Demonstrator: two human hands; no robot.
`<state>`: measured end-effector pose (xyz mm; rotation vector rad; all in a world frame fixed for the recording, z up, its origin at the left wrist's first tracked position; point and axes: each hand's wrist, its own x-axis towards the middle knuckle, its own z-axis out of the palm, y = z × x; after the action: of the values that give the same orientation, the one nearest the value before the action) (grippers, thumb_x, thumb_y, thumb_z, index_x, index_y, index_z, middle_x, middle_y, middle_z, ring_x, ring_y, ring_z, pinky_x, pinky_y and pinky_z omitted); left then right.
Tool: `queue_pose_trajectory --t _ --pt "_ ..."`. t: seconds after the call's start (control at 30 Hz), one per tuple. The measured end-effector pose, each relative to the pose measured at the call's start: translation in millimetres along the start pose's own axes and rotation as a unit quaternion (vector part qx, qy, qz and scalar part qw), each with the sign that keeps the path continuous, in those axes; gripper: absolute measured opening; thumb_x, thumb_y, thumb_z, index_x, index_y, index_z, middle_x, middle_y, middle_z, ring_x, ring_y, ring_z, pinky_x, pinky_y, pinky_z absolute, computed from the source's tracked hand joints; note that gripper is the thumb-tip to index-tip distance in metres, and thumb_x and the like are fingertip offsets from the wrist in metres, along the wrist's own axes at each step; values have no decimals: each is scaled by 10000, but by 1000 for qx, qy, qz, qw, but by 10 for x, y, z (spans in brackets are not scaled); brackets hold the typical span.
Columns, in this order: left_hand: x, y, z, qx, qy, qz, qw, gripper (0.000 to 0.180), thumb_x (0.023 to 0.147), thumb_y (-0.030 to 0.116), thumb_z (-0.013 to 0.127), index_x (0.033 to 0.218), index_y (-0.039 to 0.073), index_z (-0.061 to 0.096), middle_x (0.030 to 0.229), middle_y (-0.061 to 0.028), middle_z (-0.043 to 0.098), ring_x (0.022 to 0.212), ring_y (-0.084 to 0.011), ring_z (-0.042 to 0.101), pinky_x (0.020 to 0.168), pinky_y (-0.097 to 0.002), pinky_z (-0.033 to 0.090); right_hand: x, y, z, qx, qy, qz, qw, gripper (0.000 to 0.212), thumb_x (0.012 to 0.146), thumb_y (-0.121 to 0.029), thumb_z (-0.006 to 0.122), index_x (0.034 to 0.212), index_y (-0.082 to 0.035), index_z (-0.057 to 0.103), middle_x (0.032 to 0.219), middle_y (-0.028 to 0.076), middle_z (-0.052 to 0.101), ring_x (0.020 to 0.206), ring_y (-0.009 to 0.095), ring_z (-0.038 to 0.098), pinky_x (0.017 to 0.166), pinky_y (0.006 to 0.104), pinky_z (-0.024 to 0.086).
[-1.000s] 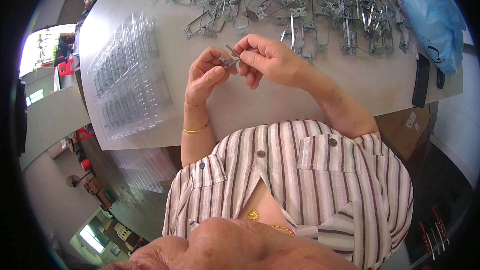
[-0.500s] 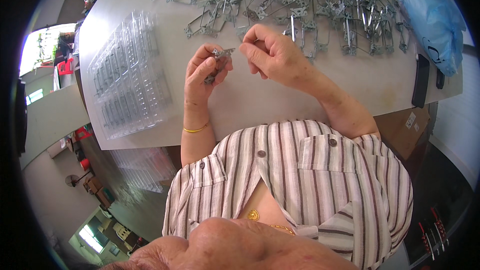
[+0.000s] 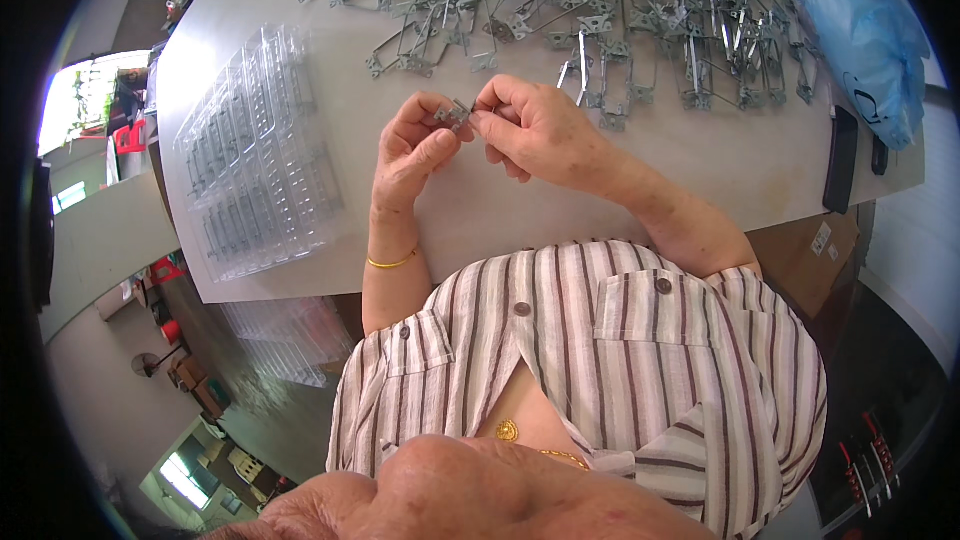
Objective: The person assembles metal components by fitting small pins into metal brackets by hand, then places the assembled pieces into the compartments of a plastic tray.
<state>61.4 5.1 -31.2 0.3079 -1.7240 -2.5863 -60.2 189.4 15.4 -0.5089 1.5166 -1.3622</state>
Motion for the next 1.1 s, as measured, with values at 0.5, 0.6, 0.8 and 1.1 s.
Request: queue_pose_trajectory --t 0.5,0.6,0.8,1.1 --pt "59 -57 -69 -83 -1 173 981 336 978 223 644 1237 26 558 1274 -226 626 1159 -339 627 1034 -478 459 53 73 -52 -1 21 -50 999 159 1033 -195 548 1058 -38 545 916 48 682 752 90 635 618 233 507" --pt "75 -117 -81 -98 -15 207 973 353 1004 244 595 1297 51 560 1372 -231 566 1255 -364 568 1104 -520 399 83 140 -10 29 4 -50 998 165 1031 -179 555 1093 -27 536 1031 74 683 861 110 657 693 263 542" --pt "75 -141 -101 -133 -45 230 963 359 1030 232 538 1365 100 529 1465 -218 491 1348 -388 483 1155 -562 334 147 253 40 97 -11 -100 990 144 1008 -162 600 1056 -27 578 961 33 646 880 121 664 731 263 561" --pt "79 -111 -57 -131 -55 210 967 371 1025 262 545 1349 83 521 1501 -232 430 1362 -417 457 1123 -564 380 167 253 -30 139 34 -161 976 151 1000 -153 625 1061 -25 571 957 34 631 859 133 666 750 267 562"
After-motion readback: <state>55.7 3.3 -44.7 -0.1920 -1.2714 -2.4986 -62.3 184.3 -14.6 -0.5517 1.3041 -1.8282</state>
